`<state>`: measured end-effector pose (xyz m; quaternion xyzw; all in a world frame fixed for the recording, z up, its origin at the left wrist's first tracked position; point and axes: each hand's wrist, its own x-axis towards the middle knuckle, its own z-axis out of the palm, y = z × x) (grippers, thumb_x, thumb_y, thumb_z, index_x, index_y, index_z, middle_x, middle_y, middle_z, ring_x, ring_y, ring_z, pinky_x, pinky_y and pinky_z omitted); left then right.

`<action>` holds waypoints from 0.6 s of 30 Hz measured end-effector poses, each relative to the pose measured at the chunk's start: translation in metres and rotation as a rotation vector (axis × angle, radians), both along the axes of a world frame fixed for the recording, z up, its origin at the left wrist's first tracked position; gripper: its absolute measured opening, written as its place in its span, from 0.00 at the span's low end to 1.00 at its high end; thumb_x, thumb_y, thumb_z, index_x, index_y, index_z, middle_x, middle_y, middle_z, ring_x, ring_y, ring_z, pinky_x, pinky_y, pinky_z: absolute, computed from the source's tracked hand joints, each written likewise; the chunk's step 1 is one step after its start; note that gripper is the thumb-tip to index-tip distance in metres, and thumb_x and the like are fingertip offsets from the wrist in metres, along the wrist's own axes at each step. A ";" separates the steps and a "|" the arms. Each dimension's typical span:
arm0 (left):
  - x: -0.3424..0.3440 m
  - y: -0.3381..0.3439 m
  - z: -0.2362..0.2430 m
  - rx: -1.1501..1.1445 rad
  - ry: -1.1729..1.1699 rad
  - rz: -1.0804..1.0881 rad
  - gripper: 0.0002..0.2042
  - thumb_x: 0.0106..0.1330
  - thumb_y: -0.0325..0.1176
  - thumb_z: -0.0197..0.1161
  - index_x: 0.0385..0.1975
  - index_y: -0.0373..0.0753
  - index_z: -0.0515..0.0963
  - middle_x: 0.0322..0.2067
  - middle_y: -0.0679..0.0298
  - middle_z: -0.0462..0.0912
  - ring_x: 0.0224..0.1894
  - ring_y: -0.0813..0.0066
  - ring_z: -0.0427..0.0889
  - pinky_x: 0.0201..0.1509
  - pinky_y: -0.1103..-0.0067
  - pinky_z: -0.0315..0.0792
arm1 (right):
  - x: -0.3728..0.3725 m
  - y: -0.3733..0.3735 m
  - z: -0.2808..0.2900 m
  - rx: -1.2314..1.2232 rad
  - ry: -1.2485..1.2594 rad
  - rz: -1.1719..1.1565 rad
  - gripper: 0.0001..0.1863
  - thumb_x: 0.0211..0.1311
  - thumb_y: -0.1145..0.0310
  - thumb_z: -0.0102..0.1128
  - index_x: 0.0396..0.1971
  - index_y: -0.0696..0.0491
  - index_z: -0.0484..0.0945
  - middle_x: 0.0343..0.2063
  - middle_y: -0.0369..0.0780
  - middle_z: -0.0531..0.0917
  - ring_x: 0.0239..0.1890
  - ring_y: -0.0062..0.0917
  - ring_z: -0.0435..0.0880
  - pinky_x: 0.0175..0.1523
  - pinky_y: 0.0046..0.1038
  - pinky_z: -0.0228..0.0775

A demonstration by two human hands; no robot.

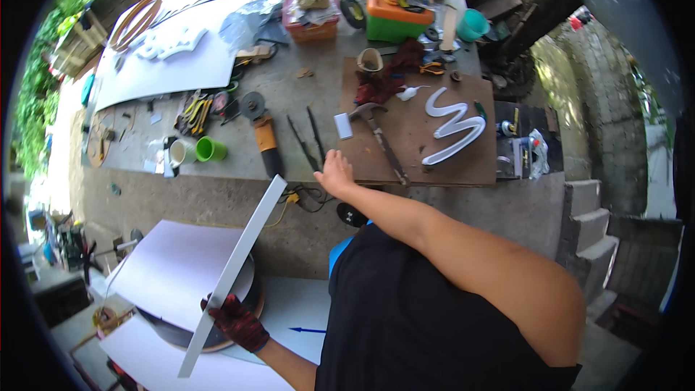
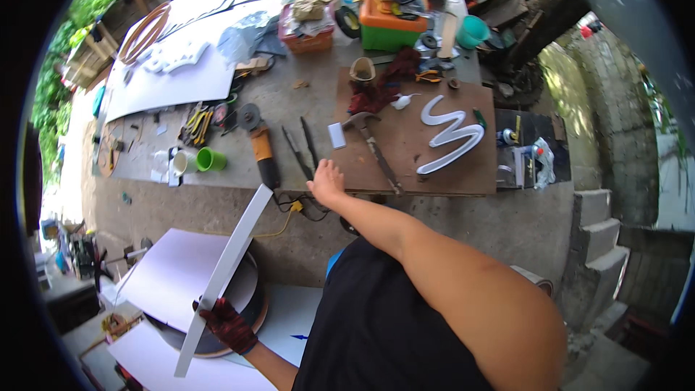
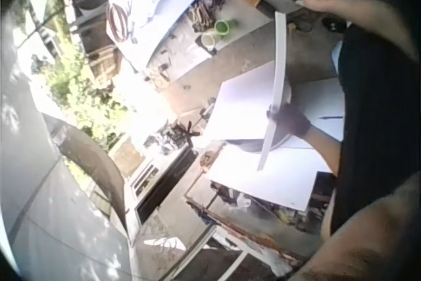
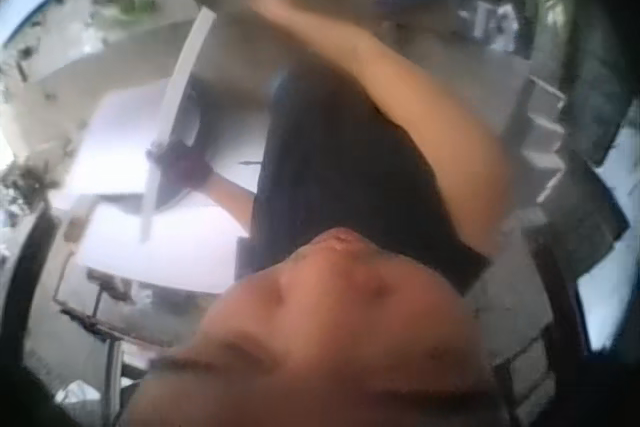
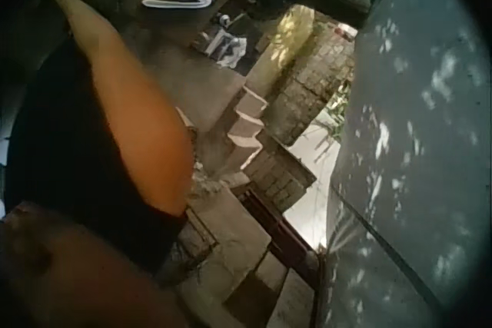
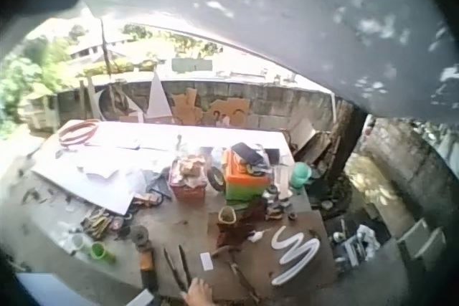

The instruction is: The recorder is assembling or trimming components for signage, specifically working with channel letter parts and stencils.

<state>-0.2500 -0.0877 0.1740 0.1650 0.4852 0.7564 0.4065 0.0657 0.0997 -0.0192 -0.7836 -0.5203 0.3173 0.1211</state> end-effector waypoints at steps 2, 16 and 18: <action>-0.034 -0.012 -0.020 -0.066 0.002 0.029 0.18 0.74 0.38 0.56 0.60 0.38 0.70 0.46 0.53 0.83 0.38 0.66 0.86 0.45 0.72 0.86 | -0.009 -0.006 0.007 -0.006 0.018 -0.010 0.32 0.54 0.57 0.73 0.49 0.58 0.64 0.49 0.50 0.72 0.54 0.46 0.76 0.56 0.45 0.70; -0.020 0.091 -0.026 -0.128 0.218 -0.297 0.25 0.74 0.41 0.57 0.65 0.35 0.64 0.51 0.55 0.80 0.48 0.68 0.82 0.52 0.76 0.81 | 0.017 -0.029 0.007 0.013 0.155 -0.131 0.28 0.53 0.60 0.73 0.47 0.54 0.67 0.48 0.47 0.74 0.53 0.45 0.76 0.55 0.44 0.71; -0.020 0.087 -0.023 -0.190 0.422 -0.260 0.26 0.74 0.41 0.58 0.66 0.35 0.64 0.52 0.56 0.79 0.48 0.68 0.82 0.52 0.77 0.81 | 0.003 -0.019 0.008 -0.006 0.120 -0.105 0.31 0.53 0.59 0.73 0.50 0.56 0.66 0.50 0.48 0.73 0.55 0.44 0.76 0.56 0.43 0.72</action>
